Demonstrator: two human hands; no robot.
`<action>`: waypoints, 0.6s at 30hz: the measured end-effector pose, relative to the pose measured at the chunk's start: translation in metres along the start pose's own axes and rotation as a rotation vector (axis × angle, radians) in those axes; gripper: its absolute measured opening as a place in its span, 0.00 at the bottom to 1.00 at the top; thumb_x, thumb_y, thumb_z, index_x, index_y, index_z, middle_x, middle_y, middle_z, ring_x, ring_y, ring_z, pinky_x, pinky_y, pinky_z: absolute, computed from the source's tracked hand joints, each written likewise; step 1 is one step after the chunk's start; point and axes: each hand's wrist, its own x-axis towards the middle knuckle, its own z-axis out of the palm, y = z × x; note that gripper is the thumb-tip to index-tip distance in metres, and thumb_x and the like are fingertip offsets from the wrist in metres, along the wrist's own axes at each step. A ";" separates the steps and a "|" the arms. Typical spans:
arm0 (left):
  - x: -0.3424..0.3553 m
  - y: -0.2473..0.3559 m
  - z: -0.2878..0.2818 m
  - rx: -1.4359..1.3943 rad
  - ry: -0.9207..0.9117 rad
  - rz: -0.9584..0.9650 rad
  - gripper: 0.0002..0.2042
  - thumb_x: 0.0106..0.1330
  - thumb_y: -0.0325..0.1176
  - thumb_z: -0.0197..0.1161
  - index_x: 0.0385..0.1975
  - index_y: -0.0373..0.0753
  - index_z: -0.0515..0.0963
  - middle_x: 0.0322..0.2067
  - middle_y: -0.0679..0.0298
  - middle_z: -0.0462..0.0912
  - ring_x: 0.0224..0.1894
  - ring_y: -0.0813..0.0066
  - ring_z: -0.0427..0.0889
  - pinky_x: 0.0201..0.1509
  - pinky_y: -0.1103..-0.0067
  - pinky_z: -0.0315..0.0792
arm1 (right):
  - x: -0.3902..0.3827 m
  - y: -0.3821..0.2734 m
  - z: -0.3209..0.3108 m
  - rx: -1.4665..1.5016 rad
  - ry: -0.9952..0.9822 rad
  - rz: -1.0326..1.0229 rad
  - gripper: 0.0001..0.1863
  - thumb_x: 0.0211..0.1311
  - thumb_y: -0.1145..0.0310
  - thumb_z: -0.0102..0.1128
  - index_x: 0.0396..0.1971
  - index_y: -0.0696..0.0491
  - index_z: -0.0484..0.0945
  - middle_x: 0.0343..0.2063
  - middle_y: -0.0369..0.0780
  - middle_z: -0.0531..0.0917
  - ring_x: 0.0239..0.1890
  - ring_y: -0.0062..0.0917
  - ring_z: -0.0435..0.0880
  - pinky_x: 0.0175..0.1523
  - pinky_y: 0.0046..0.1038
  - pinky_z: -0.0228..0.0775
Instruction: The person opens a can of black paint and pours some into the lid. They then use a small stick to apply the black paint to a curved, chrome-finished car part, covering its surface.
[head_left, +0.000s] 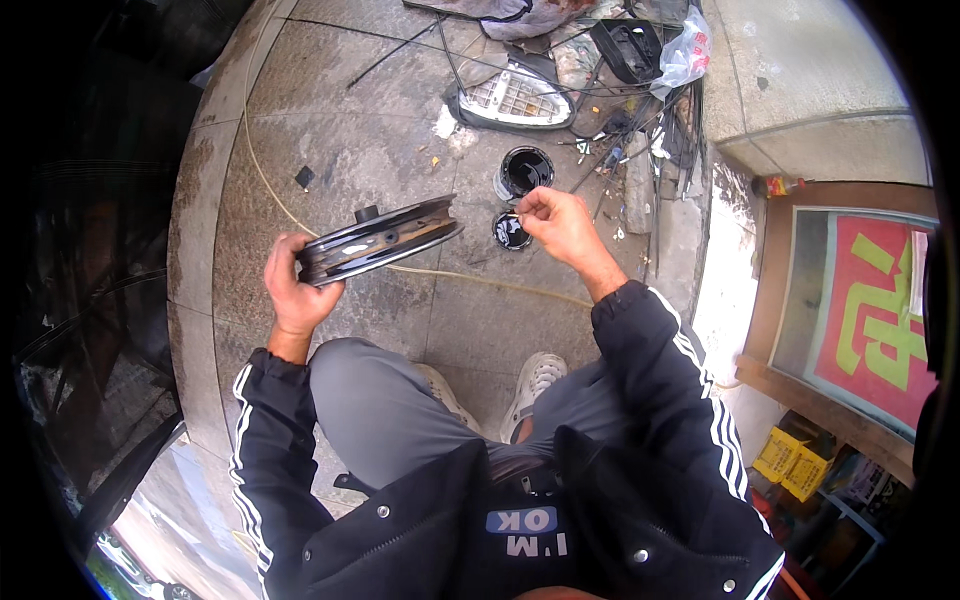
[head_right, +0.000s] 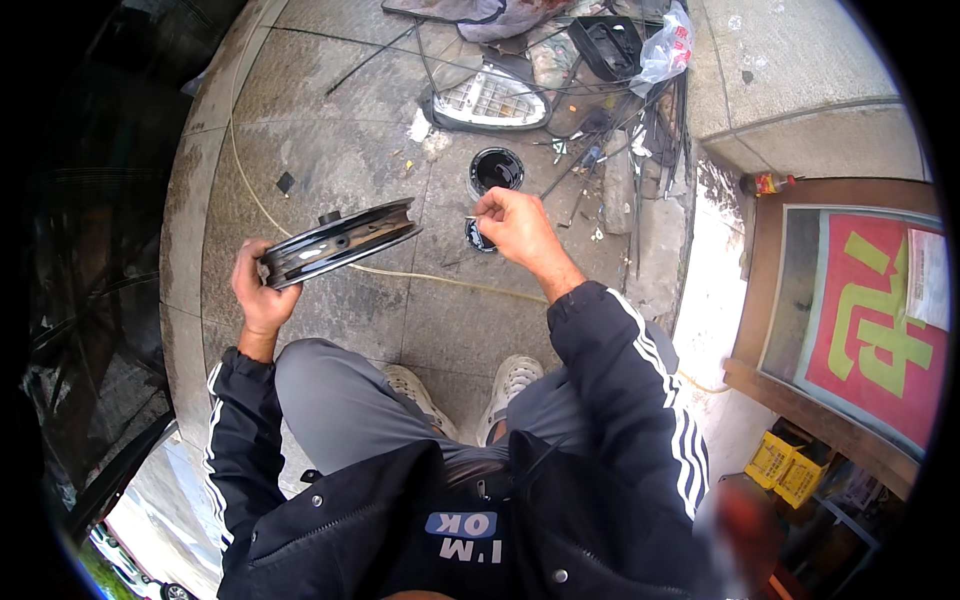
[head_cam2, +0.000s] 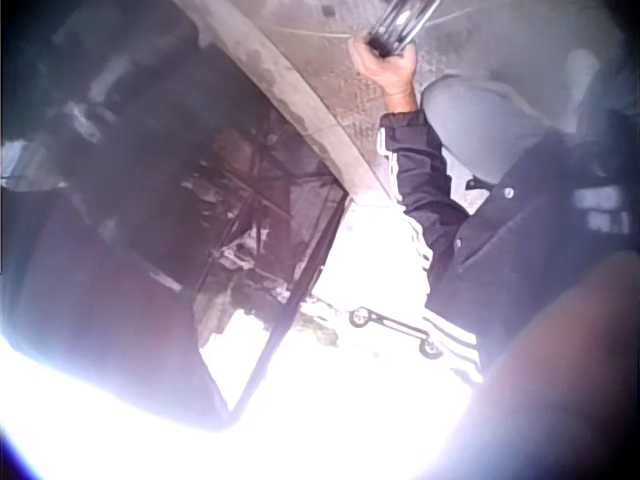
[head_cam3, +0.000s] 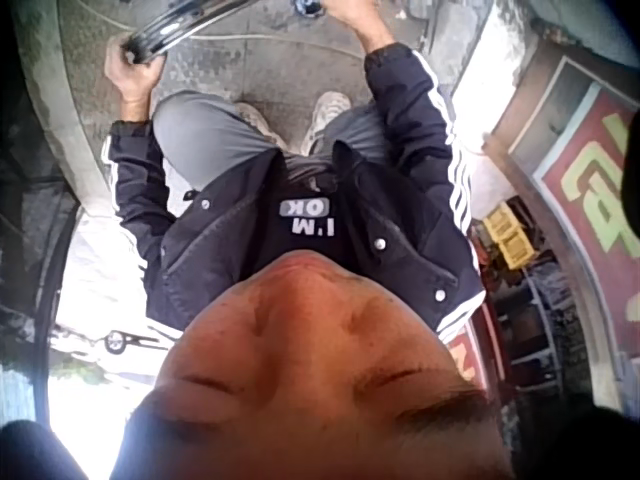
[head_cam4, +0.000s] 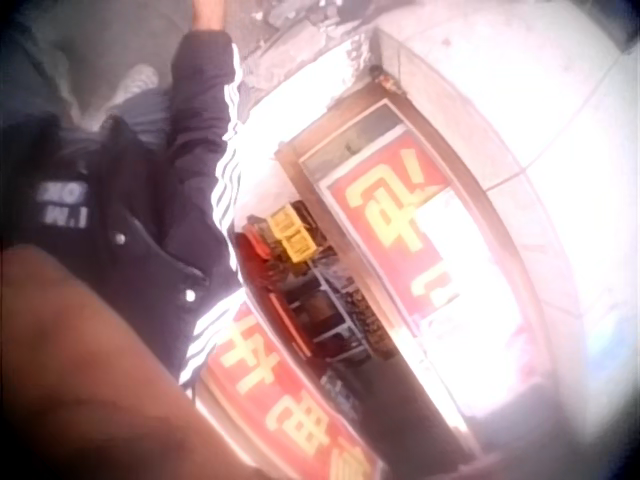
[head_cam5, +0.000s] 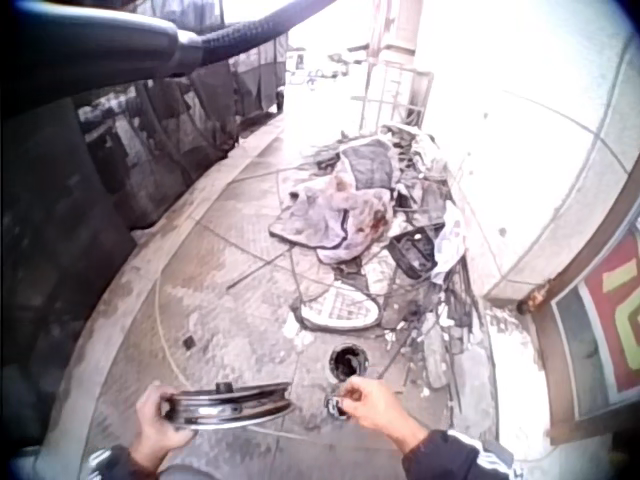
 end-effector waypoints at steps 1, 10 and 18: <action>-0.007 -0.009 0.010 0.019 -0.019 -0.009 0.25 0.42 0.28 0.73 0.43 0.36 0.74 0.35 0.53 0.78 0.34 0.52 0.80 0.40 0.66 0.75 | -0.003 0.000 0.008 0.009 0.009 -0.020 0.08 0.61 0.74 0.66 0.38 0.59 0.84 0.28 0.38 0.88 0.31 0.21 0.86 0.39 0.28 0.79; -0.066 -0.068 0.107 -0.084 0.052 -0.172 0.24 0.45 0.29 0.72 0.44 0.35 0.73 0.37 0.51 0.78 0.38 0.47 0.80 0.43 0.63 0.76 | -0.012 0.034 0.054 0.347 0.130 0.164 0.05 0.67 0.76 0.66 0.41 0.59 0.83 0.30 0.36 0.87 0.31 0.17 0.84 0.36 0.24 0.78; -0.101 -0.089 0.099 -0.157 -0.016 -0.351 0.37 0.48 0.31 0.76 0.62 0.35 0.72 0.50 0.51 0.82 0.53 0.52 0.82 0.61 0.63 0.75 | -0.011 0.026 0.074 0.528 0.148 0.242 0.06 0.68 0.77 0.65 0.42 0.60 0.81 0.32 0.37 0.86 0.31 0.17 0.83 0.33 0.23 0.77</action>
